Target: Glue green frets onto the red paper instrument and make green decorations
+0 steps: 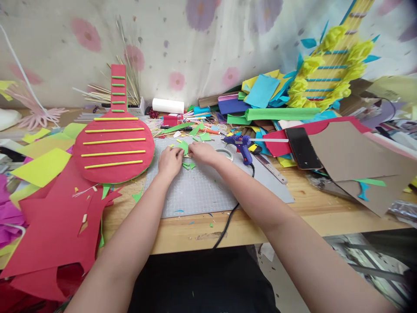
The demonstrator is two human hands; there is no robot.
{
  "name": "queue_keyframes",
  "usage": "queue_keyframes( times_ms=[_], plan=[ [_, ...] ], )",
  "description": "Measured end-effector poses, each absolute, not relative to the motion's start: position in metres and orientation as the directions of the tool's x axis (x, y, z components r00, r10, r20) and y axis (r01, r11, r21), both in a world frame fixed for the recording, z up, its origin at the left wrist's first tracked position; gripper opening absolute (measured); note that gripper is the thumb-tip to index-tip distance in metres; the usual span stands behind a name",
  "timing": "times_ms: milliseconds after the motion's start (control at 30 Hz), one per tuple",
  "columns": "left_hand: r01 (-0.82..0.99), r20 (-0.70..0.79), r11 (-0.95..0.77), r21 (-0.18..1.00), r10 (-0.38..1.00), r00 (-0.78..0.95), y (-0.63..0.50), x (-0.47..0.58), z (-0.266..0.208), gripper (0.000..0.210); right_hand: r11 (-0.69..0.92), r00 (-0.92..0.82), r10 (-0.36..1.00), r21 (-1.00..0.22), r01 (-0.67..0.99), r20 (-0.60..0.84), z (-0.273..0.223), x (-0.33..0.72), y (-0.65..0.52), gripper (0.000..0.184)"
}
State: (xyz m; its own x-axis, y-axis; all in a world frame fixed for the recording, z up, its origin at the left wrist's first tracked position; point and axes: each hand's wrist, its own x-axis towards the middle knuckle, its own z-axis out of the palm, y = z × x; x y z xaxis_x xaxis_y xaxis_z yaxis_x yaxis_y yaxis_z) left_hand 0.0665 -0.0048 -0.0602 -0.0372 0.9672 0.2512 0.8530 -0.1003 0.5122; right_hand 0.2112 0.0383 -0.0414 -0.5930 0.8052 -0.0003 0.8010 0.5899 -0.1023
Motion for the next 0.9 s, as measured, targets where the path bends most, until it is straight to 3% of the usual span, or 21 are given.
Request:
queue_keyframes(
  times_ms=[67, 200, 333, 400, 467, 533, 633, 800, 900],
  plan=[
    [0.844, 0.244, -0.069, 0.531, 0.967, -0.075, -0.001, 0.068, -0.062, 0.029, 0.616, -0.616, 0.788, -0.041, 0.787, 0.003, -0.040, 0.211, 0.036, 0.026],
    [0.714, 0.254, 0.001, 0.700, 0.934, -0.250, 0.006, 0.064, -0.066, 0.015, 0.655, -0.655, 0.756, 0.007, 0.756, 0.007, -0.035, 0.211, 0.031, 0.026],
    [0.374, 0.260, -0.109, 0.921, 0.888, -0.380, 0.012, 0.059, -0.071, 0.014, 0.642, -0.643, 0.766, -0.045, 0.765, -0.003, -0.034, 0.214, 0.028, 0.023],
    [0.167, 0.229, -0.173, 0.971, 0.878, -0.420, 0.015, 0.057, -0.073, 0.019, 0.611, -0.614, 0.789, -0.127, 0.782, 0.011, -0.035, 0.217, 0.027, 0.023],
    [0.060, 0.212, -0.206, 0.977, 0.884, -0.416, 0.016, 0.057, -0.073, 0.025, 0.538, -0.547, 0.835, -0.295, 0.789, 0.062, -0.037, 0.220, 0.026, 0.025],
    [0.068, 0.240, -0.231, 0.971, 0.902, -0.360, 0.014, 0.057, -0.073, 0.030, 0.428, -0.434, 0.892, -0.555, 0.714, 0.129, -0.040, 0.223, 0.026, 0.025],
    [0.187, 0.329, -0.290, 0.939, 0.916, -0.230, 0.006, 0.060, -0.068, 0.038, 0.264, -0.329, 0.936, -0.868, 0.421, 0.126, -0.043, 0.223, 0.025, 0.031],
    [0.314, 0.416, -0.363, 0.877, 0.901, -0.122, -0.005, 0.066, -0.059, 0.043, 0.104, -0.437, 0.899, -0.981, 0.167, 0.021, -0.046, 0.221, 0.024, 0.029],
    [0.221, 0.389, -0.346, 0.912, 0.900, -0.196, -0.005, 0.068, -0.058, 0.044, 0.049, -0.447, 0.894, -0.996, 0.069, 0.013, -0.046, 0.222, 0.024, 0.023]
  ],
)
